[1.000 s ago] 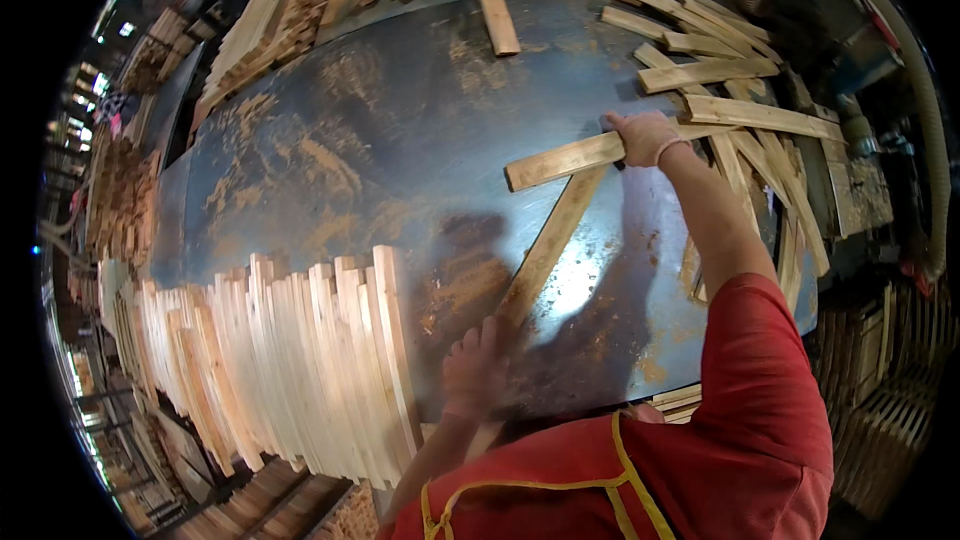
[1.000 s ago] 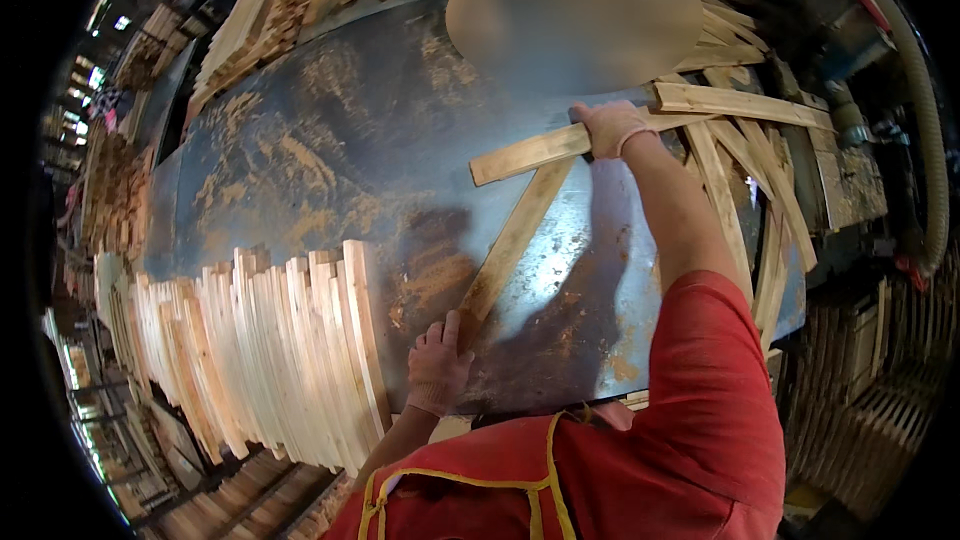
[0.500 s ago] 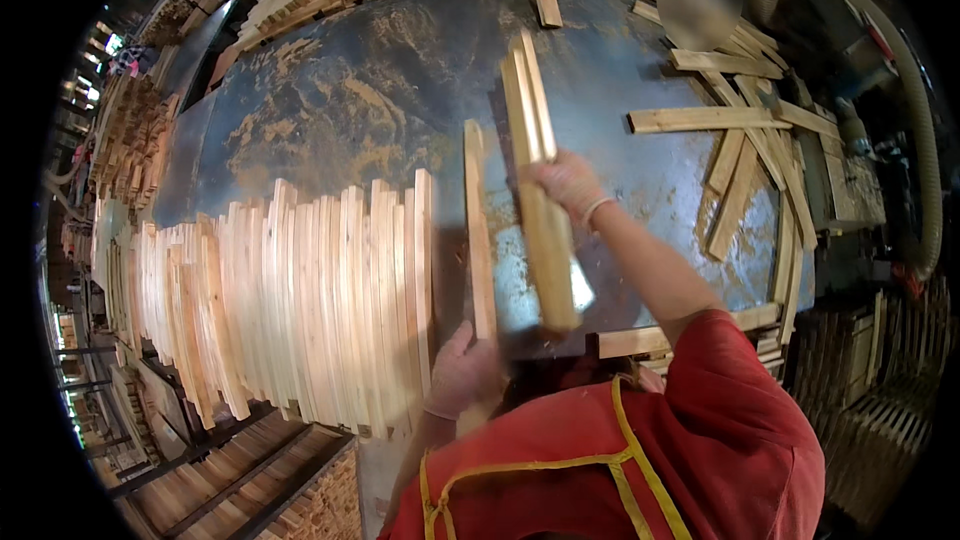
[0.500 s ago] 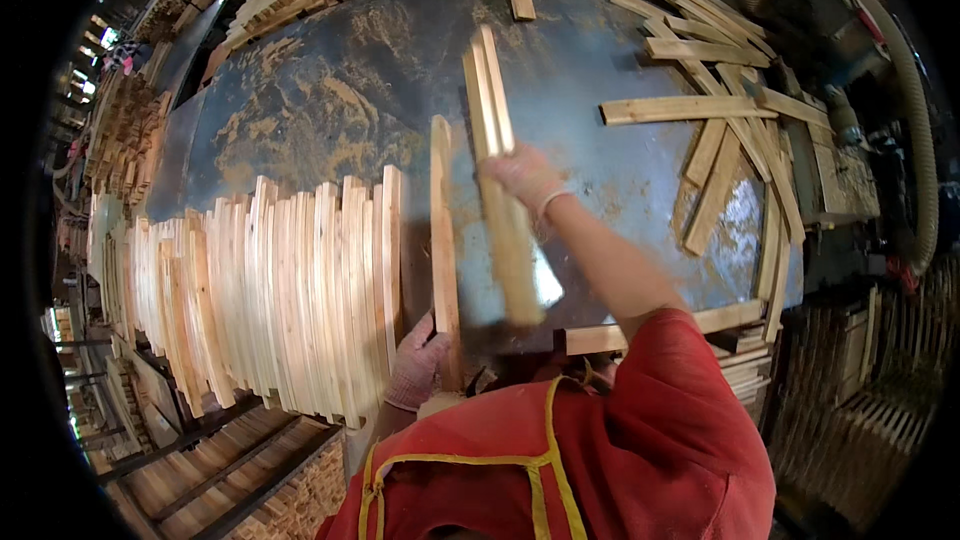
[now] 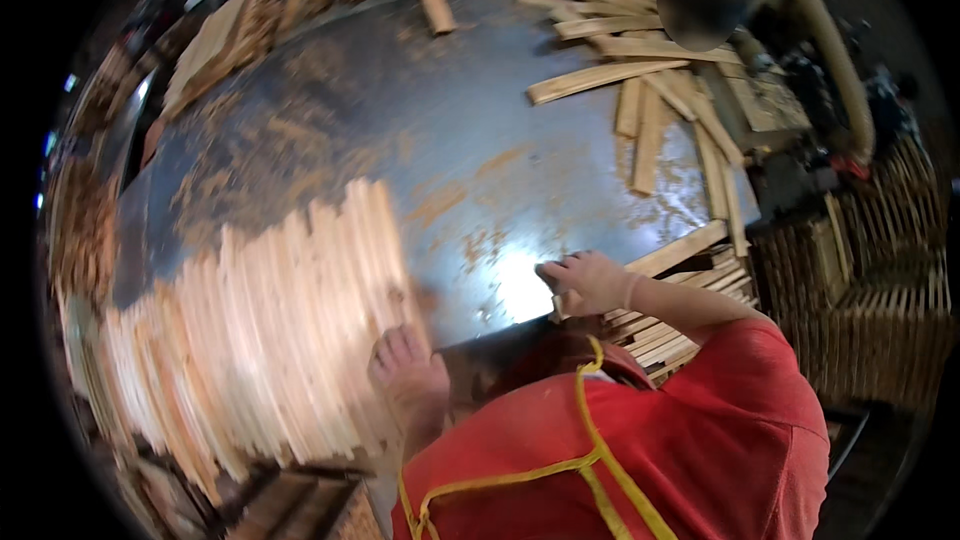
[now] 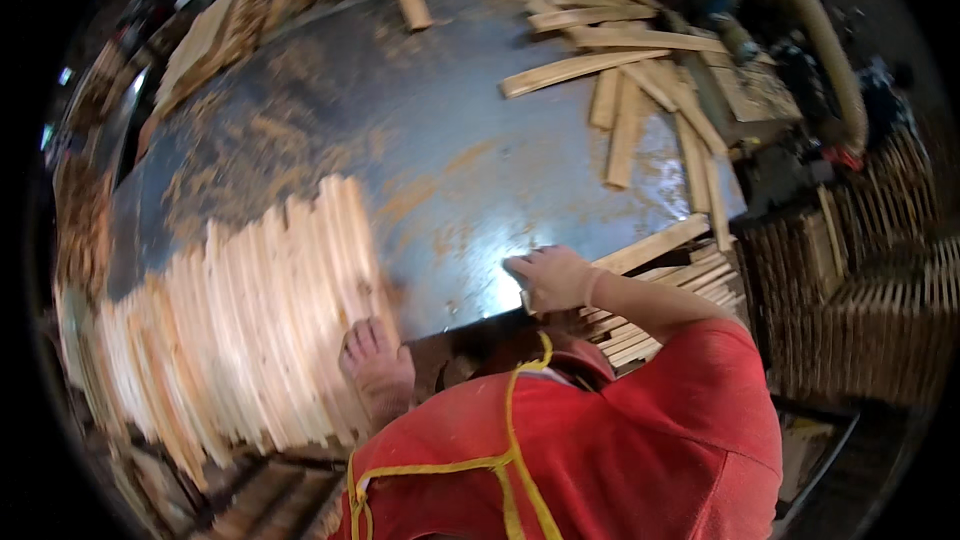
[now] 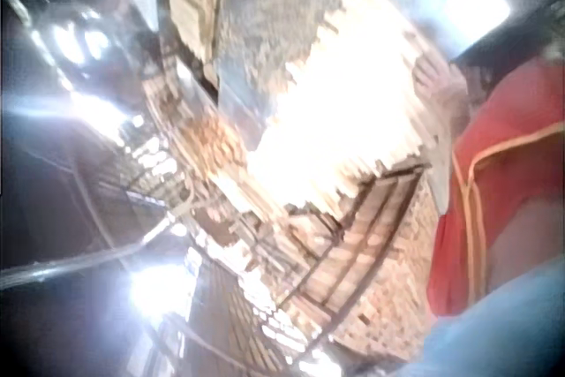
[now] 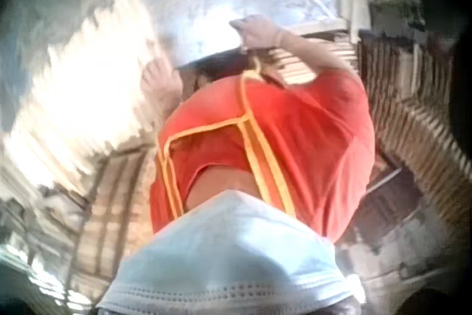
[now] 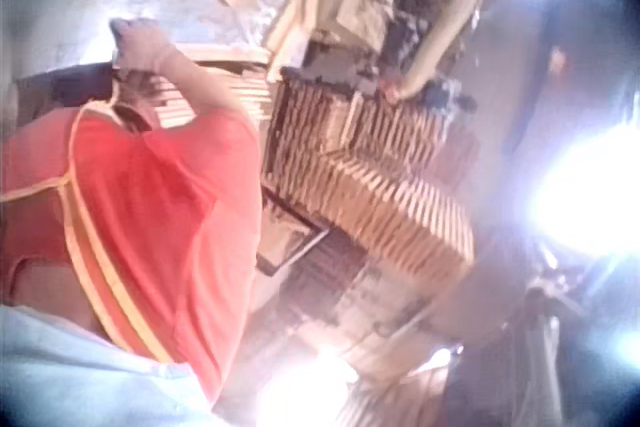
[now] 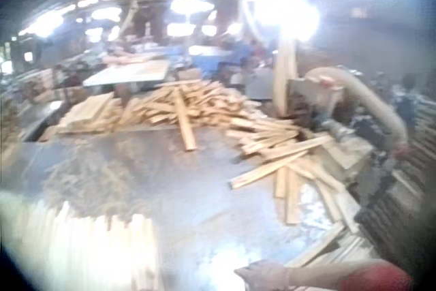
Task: The person picks up individual wooden planks from a scattered pile on a metal table and stacks them neatly in a vertical arrangement. The person handles the planks one by one, aligning them carefully to form a growing stack.
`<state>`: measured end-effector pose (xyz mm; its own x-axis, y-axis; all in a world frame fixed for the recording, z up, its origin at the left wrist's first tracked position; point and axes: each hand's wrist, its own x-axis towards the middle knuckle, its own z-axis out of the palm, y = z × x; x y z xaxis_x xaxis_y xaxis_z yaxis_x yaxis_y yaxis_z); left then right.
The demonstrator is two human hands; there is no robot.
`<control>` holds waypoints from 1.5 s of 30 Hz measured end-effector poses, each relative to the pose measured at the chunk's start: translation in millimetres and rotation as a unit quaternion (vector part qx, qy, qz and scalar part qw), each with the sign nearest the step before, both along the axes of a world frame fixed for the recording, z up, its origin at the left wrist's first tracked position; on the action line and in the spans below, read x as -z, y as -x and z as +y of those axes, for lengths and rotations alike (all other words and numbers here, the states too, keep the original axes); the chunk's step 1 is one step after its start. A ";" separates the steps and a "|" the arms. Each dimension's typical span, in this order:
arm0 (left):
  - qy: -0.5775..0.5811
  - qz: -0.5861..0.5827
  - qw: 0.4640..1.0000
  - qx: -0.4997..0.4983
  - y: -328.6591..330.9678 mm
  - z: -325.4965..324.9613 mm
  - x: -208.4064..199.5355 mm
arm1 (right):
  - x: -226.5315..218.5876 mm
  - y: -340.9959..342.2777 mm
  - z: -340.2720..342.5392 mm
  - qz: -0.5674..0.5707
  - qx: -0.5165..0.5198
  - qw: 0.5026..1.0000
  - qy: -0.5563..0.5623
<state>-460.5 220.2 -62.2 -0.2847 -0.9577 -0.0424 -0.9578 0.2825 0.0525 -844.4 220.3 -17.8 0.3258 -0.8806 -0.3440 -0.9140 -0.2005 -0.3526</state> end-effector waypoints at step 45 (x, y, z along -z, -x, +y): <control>0.027 0.098 0.990 -0.095 13.2 -101.9 -10.8 | -8.5 9.3 -189.8 -0.431 0.345 0.825 -0.123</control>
